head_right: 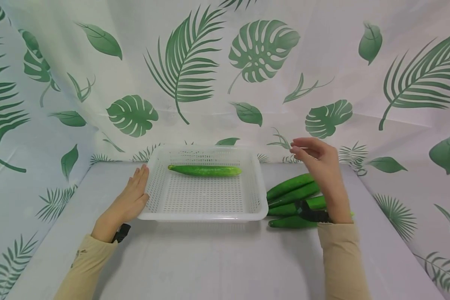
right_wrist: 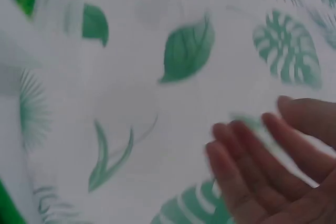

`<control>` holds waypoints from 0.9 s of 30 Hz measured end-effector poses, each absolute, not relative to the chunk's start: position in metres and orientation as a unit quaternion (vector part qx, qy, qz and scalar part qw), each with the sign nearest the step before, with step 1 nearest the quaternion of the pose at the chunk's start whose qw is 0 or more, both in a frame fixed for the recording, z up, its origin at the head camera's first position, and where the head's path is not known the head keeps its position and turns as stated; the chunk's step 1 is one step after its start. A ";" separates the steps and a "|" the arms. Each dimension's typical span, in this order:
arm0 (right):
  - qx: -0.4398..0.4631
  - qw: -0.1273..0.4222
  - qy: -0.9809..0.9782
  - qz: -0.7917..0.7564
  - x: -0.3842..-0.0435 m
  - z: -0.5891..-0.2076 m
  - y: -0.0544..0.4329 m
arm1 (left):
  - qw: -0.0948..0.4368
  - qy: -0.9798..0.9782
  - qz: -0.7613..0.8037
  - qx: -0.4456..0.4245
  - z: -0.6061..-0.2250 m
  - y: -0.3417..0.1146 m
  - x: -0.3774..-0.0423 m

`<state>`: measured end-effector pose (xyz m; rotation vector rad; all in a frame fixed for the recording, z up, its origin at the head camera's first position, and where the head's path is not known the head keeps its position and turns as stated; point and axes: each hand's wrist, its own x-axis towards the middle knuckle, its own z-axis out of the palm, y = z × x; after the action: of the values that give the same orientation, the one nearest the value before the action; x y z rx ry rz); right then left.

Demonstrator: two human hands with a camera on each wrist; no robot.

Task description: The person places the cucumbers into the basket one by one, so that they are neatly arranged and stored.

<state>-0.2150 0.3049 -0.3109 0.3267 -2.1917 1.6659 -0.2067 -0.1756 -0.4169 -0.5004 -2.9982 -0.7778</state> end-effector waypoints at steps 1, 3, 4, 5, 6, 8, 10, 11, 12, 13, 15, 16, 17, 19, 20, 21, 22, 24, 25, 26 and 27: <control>0.128 0.199 -0.748 0.620 -0.214 -0.316 0.314 | 0.002 -0.956 -0.248 -0.160 -0.417 -0.176 -0.207; 0.138 0.229 -0.692 0.670 -0.210 -0.325 0.331 | 0.002 -0.956 -0.248 -0.160 -0.417 -0.176 -0.207; 0.135 0.245 -0.672 0.686 -0.208 -0.330 0.340 | 0.001 -0.955 -0.249 -0.160 -0.417 -0.176 -0.207; 0.123 0.262 -0.658 0.695 -0.206 -0.335 0.348 | 0.001 -0.955 -0.249 -0.160 -0.418 -0.176 -0.207; 0.106 0.275 -0.651 0.699 -0.203 -0.340 0.355 | 0.001 -0.955 -0.250 -0.160 -0.418 -0.176 -0.207; 0.069 0.293 -0.633 0.713 -0.198 -0.349 0.370 | 0.000 -0.954 -0.252 -0.159 -0.418 -0.176 -0.207; 0.032 0.304 -0.612 0.729 -0.194 -0.359 0.384 | 0.000 -0.954 -0.253 -0.159 -0.417 -0.176 -0.207; 0.013 0.308 -0.603 0.736 -0.192 -0.364 0.390 | -0.001 -0.954 -0.253 -0.159 -0.417 -0.176 -0.207; -0.007 0.311 -0.590 0.745 -0.190 -0.369 0.396 | -0.002 -0.954 -0.253 -0.158 -0.417 -0.176 -0.207; -0.025 0.317 -0.573 0.755 -0.189 -0.374 0.400 | -0.003 -0.955 -0.252 -0.158 -0.417 -0.176 -0.207; -0.064 0.322 -0.552 0.766 -0.187 -0.386 0.409 | -0.003 -0.954 -0.254 -0.160 -0.416 -0.177 -0.207; -0.082 0.322 -0.545 0.770 -0.186 -0.392 0.413 | -0.004 -0.954 -0.254 -0.159 -0.416 -0.177 -0.207; -0.100 0.319 -0.541 0.772 -0.186 -0.398 0.417 | -0.004 -0.954 -0.255 -0.158 -0.416 -0.177 -0.207; -0.130 0.306 -0.539 0.774 -0.186 -0.410 0.424 | -0.003 -0.953 -0.257 -0.160 -0.415 -0.177 -0.207; -0.142 0.296 -0.546 0.771 -0.186 -0.415 0.428 | -0.002 -0.953 -0.258 -0.161 -0.415 -0.177 -0.207; -0.149 0.289 -0.552 0.768 -0.185 -0.420 0.431 | -0.003 -0.953 -0.258 -0.160 -0.415 -0.177 -0.207; -0.156 0.279 -0.562 0.763 -0.185 -0.425 0.435 | -0.003 -0.953 -0.257 -0.159 -0.416 -0.176 -0.207; -0.167 0.267 -0.591 0.742 -0.183 -0.434 0.440 | -0.003 -0.953 -0.257 -0.160 -0.416 -0.176 -0.208; -0.168 0.263 -0.610 0.729 -0.183 -0.438 0.443 | -0.002 -0.954 -0.256 -0.159 -0.416 -0.176 -0.208; -0.167 0.257 -0.630 0.713 -0.182 -0.442 0.445 | -0.003 -0.954 -0.256 -0.159 -0.417 -0.176 -0.208; -0.165 0.246 -0.651 0.698 -0.181 -0.445 0.448 | -0.003 -0.954 -0.255 -0.157 -0.417 -0.176 -0.208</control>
<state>-0.1806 0.4481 -0.4453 -0.4513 -1.7769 1.9053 -0.2076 -0.1761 -0.4170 -0.4957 -3.0032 -0.8013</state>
